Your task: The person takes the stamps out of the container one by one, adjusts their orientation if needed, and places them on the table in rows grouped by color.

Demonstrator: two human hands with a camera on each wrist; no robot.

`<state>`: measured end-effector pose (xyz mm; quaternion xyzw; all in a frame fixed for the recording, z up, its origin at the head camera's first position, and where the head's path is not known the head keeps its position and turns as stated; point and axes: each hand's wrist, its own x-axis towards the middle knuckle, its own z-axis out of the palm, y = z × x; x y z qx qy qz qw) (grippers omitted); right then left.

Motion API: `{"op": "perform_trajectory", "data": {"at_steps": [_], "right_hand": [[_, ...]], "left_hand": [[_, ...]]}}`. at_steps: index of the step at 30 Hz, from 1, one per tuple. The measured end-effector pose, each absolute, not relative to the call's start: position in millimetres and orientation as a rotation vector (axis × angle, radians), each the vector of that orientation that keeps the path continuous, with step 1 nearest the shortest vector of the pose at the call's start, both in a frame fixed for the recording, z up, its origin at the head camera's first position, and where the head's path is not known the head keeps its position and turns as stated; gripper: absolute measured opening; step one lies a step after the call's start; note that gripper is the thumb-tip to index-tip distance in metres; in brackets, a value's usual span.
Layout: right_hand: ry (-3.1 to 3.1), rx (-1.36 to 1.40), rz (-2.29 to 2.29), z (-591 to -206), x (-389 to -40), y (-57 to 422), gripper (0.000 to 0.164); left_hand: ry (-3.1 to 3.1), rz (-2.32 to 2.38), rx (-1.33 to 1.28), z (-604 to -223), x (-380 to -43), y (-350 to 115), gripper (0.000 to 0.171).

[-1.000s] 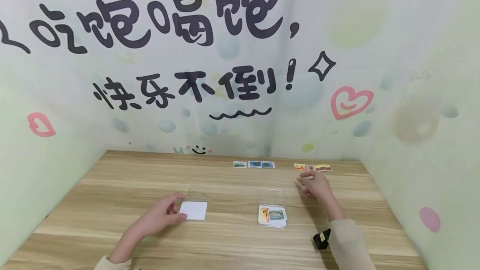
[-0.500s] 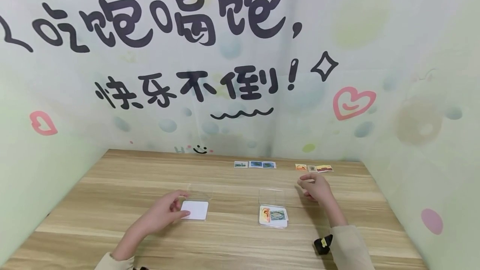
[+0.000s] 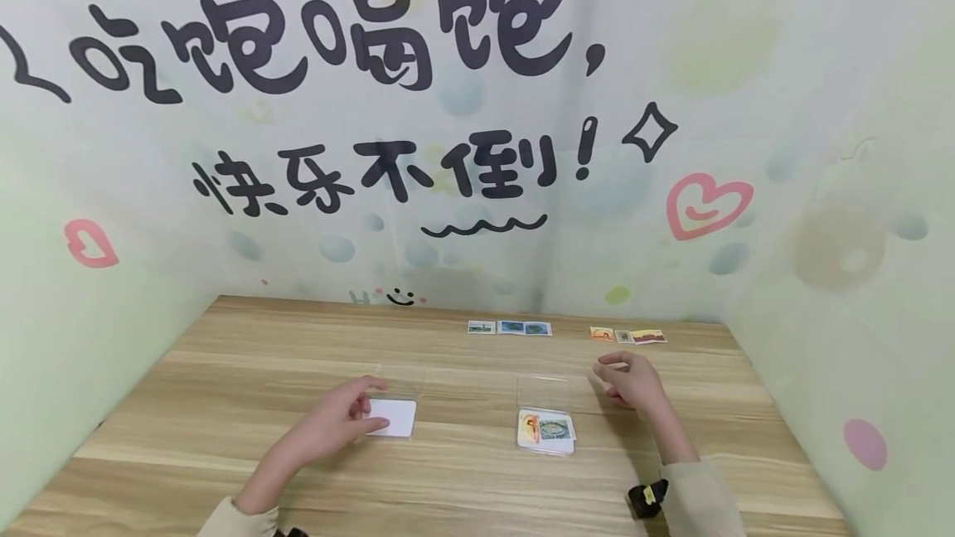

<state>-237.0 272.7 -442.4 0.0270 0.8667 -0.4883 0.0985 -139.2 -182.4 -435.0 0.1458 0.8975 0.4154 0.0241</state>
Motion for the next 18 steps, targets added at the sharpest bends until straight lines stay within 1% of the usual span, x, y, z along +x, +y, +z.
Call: {"op": "perform_trajectory", "data": {"at_steps": [18], "right_hand": [[2.517, 0.094, -1.470, -443, -228, 269, 0.046]], "left_hand": [[2.768, 1.278, 0.506, -436, -141, -167, 0.052]]}}
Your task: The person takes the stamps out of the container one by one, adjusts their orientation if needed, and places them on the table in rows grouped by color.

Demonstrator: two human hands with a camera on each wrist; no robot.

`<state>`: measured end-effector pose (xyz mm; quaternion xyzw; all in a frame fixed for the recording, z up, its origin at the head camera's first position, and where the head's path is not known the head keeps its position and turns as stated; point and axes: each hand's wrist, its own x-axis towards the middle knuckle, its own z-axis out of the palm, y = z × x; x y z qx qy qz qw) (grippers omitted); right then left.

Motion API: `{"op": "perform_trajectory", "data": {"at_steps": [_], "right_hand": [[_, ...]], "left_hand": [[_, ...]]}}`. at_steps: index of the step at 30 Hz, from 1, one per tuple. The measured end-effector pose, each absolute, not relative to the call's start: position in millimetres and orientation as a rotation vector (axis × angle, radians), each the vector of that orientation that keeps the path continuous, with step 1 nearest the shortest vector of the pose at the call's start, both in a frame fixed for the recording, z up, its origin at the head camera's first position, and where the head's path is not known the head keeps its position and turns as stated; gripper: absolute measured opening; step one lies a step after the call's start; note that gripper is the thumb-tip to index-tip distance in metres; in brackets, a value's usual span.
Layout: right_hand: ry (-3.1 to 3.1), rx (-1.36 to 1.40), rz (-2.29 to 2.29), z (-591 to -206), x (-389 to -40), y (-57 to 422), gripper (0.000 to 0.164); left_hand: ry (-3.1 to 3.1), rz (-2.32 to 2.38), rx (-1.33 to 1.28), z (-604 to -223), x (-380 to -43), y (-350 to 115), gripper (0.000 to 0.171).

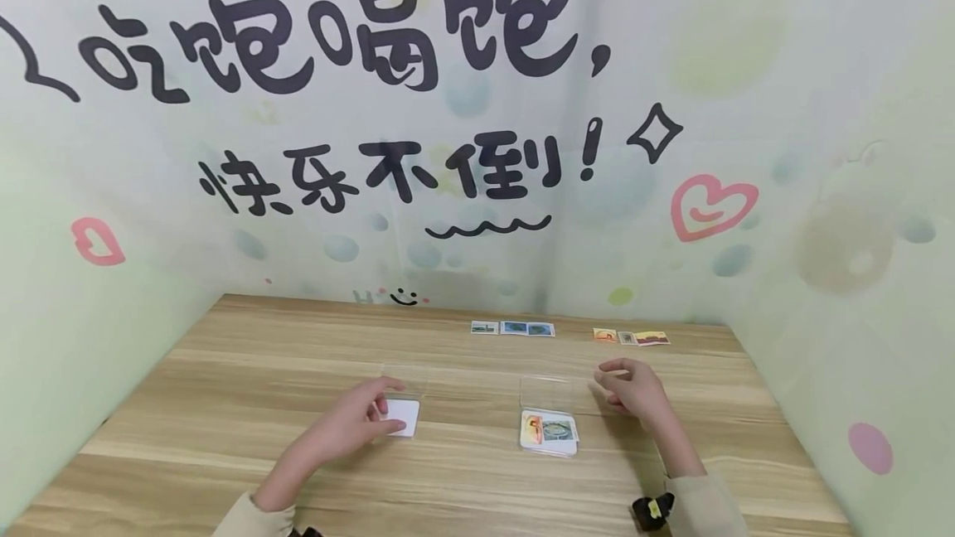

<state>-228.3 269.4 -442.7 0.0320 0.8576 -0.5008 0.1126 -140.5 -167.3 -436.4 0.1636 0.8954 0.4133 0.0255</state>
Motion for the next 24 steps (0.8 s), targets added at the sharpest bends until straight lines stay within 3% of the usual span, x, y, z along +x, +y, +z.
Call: {"op": "perform_trajectory", "data": {"at_steps": [24], "right_hand": [[2.518, 0.117, -1.472, -442, -217, 262, 0.040]], "left_hand": [[2.708, 1.345, 0.653, -444, -140, -143, 0.050]]}}
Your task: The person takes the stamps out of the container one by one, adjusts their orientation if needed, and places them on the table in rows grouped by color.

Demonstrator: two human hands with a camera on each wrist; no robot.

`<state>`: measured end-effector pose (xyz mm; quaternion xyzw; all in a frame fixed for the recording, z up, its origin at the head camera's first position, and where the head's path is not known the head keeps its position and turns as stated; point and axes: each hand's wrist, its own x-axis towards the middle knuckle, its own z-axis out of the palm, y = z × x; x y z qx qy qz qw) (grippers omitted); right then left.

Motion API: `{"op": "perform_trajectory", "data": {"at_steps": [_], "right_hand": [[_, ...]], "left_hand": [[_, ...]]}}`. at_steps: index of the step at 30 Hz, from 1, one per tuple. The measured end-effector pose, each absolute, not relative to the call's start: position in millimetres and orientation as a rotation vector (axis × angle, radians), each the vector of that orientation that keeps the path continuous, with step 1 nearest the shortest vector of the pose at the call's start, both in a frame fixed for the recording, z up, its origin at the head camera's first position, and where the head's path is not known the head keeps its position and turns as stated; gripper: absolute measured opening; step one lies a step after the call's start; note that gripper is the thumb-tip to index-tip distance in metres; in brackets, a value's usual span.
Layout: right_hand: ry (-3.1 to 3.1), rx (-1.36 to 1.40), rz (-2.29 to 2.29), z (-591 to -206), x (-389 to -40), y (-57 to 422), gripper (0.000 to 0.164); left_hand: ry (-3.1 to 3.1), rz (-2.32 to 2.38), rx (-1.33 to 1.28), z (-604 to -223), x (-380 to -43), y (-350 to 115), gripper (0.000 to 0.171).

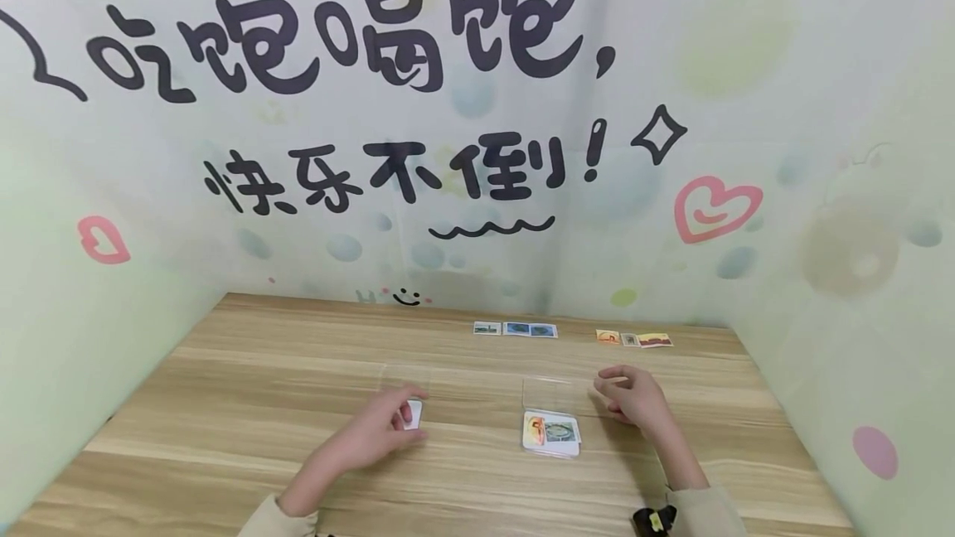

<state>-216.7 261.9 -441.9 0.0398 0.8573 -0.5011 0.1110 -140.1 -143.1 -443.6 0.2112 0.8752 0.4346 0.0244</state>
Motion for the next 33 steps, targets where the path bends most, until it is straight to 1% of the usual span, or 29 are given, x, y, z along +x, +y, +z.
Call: {"op": "perform_trajectory", "data": {"at_steps": [7, 24, 33], "right_hand": [[2.518, 0.108, -1.477, -443, -215, 260, 0.040], [2.507, 0.036, -1.446, -440, -208, 256, 0.041], [2.542, -0.006, -1.407, -438, -203, 254, 0.037]], "left_hand": [[2.688, 1.352, 0.696, -443, -139, -135, 0.047], [2.644, 1.328, 0.729, -443, -145, -110, 0.047], [2.633, 1.308, 0.691, -444, -145, -94, 0.049]]}}
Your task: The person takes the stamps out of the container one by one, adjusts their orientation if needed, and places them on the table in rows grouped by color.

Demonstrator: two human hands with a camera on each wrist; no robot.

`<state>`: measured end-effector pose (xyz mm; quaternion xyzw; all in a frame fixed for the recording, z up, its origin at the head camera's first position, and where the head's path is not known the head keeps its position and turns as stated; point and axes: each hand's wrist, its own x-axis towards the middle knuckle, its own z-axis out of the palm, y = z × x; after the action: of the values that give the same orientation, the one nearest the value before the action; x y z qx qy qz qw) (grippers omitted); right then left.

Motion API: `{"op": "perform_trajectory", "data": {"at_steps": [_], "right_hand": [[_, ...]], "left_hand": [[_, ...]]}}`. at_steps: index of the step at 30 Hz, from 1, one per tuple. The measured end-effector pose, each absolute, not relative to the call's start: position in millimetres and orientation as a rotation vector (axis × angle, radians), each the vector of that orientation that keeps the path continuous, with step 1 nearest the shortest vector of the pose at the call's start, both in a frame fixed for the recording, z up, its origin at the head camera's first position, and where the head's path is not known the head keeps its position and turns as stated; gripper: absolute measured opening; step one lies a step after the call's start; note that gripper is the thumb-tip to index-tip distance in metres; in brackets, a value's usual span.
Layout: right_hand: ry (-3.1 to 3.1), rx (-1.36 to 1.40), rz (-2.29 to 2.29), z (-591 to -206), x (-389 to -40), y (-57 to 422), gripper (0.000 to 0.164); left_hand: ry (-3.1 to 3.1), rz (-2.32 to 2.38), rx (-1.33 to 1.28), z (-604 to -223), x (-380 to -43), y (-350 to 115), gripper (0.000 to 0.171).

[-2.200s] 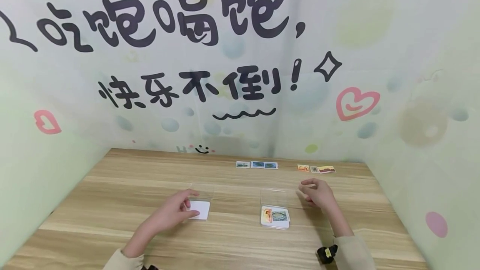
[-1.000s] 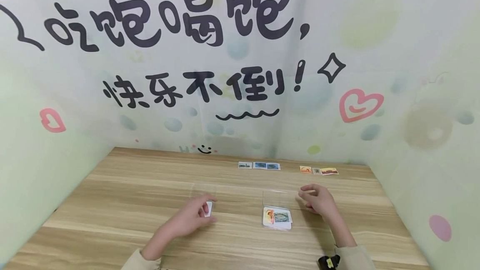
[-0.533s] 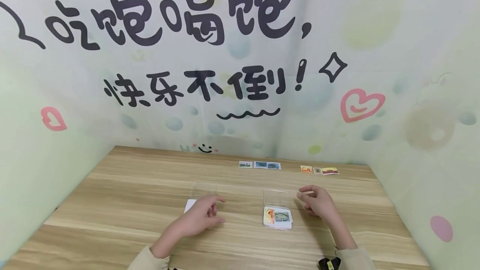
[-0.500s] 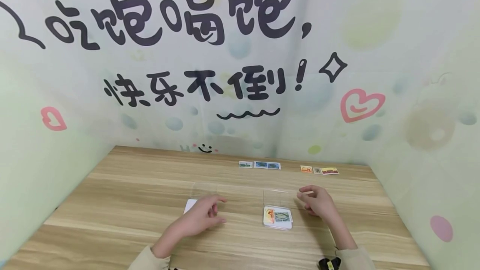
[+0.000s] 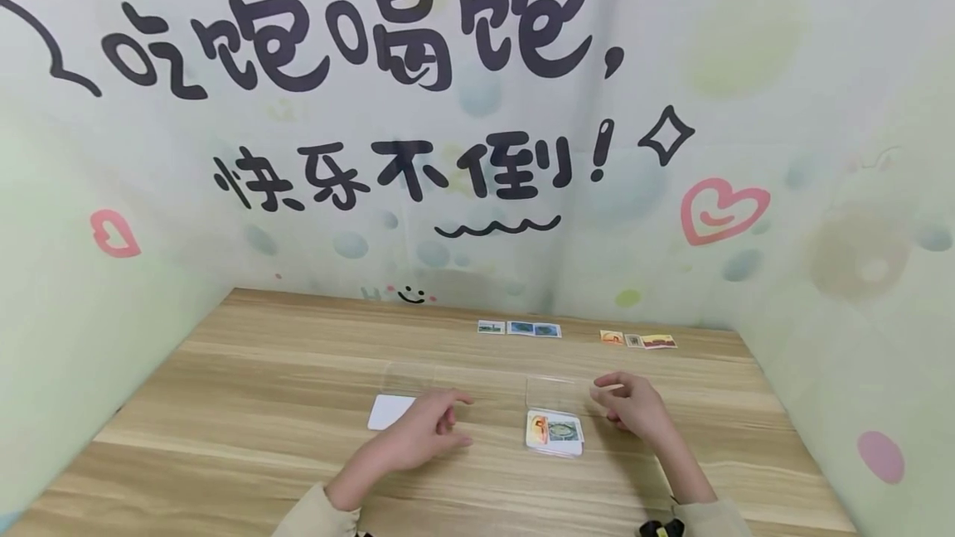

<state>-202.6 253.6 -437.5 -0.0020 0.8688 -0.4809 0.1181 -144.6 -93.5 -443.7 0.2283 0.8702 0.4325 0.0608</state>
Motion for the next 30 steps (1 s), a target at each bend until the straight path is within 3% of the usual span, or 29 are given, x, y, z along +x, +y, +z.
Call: {"op": "perform_trajectory", "data": {"at_steps": [30], "right_hand": [[2.493, -0.113, -1.421, -434, -191, 243, 0.035]], "left_hand": [[2.651, 1.282, 0.579, -442, -142, -54, 0.054]]}}
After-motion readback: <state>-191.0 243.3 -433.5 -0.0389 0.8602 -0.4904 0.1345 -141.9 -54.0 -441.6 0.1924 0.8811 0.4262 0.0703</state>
